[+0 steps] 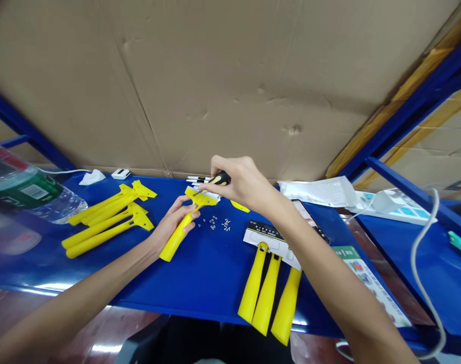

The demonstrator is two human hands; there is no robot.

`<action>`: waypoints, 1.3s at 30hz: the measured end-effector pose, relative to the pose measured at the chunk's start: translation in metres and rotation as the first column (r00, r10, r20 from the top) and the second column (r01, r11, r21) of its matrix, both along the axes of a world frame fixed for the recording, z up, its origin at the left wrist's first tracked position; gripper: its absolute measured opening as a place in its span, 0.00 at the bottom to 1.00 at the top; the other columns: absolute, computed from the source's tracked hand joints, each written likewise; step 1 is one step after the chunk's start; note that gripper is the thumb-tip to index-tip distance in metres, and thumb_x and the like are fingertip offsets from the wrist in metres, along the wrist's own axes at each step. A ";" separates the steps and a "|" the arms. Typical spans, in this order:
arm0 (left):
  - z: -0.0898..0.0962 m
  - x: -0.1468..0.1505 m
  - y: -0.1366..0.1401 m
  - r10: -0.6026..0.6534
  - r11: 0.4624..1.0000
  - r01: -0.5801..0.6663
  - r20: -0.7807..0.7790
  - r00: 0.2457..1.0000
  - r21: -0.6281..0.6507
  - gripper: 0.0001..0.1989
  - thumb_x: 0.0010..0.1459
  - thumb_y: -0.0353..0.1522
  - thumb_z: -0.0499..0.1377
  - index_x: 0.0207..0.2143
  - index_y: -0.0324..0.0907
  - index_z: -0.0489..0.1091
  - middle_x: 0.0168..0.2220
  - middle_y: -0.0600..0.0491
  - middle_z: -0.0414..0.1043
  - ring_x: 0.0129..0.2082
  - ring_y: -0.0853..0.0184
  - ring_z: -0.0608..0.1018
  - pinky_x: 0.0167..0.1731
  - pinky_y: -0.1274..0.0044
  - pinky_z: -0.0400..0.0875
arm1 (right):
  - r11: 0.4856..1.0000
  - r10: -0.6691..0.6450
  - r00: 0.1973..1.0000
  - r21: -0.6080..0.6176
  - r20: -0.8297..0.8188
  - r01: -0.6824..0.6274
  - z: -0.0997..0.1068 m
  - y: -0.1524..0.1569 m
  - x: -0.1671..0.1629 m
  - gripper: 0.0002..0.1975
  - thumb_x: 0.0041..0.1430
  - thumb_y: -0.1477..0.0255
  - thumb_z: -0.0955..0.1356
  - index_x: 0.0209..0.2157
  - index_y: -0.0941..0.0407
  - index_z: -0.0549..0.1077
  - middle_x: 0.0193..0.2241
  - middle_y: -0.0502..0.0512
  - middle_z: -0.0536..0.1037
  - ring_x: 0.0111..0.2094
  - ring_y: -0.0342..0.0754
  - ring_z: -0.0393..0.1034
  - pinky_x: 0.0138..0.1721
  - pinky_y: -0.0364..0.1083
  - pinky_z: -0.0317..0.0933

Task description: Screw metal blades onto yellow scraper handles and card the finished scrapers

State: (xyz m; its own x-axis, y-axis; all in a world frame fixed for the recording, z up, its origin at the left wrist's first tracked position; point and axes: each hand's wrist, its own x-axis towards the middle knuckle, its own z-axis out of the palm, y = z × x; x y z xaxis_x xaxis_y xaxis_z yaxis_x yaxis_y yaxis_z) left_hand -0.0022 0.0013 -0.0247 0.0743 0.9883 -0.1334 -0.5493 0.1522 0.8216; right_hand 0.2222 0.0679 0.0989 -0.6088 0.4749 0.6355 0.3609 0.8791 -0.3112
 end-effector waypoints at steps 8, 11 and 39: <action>0.006 0.001 -0.006 -0.001 0.992 0.023 -0.167 0.986 0.124 0.24 0.57 0.35 0.74 0.49 0.47 0.65 0.31 0.56 0.74 0.21 0.73 0.73 0.19 0.83 0.66 | 0.994 -0.059 0.998 0.090 -0.002 0.059 0.004 -0.012 -0.004 0.25 0.68 0.47 0.70 0.30 0.54 0.72 0.22 0.49 0.75 0.22 0.42 0.63 0.28 0.45 0.54; 0.009 0.004 -0.009 0.011 0.982 0.026 -0.197 0.980 0.187 0.24 0.56 0.36 0.74 0.47 0.46 0.64 0.31 0.56 0.75 0.22 0.72 0.74 0.18 0.82 0.67 | 0.989 -0.079 0.997 0.125 0.010 0.078 0.008 -0.018 -0.004 0.26 0.69 0.46 0.69 0.30 0.54 0.72 0.22 0.49 0.76 0.22 0.42 0.62 0.27 0.45 0.53; 0.076 -0.058 -0.012 0.315 0.771 -0.329 0.122 0.941 0.546 0.24 0.60 0.31 0.72 0.56 0.51 0.71 0.48 0.51 0.77 0.45 0.62 0.83 0.39 0.76 0.76 | 0.849 -0.406 0.733 -0.071 0.546 0.523 -0.054 0.082 -0.045 0.18 0.67 0.56 0.71 0.48 0.56 0.77 0.39 0.64 0.84 0.40 0.57 0.78 0.35 0.47 0.56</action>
State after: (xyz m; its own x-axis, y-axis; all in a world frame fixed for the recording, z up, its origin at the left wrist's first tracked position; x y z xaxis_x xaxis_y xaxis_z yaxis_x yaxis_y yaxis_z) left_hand -0.0597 -0.0104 0.0516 -0.2652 0.8591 0.4376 -0.5035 -0.5105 0.6971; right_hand 0.1768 0.1495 0.0445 -0.4739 0.8651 0.1642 0.8599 0.4948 -0.1255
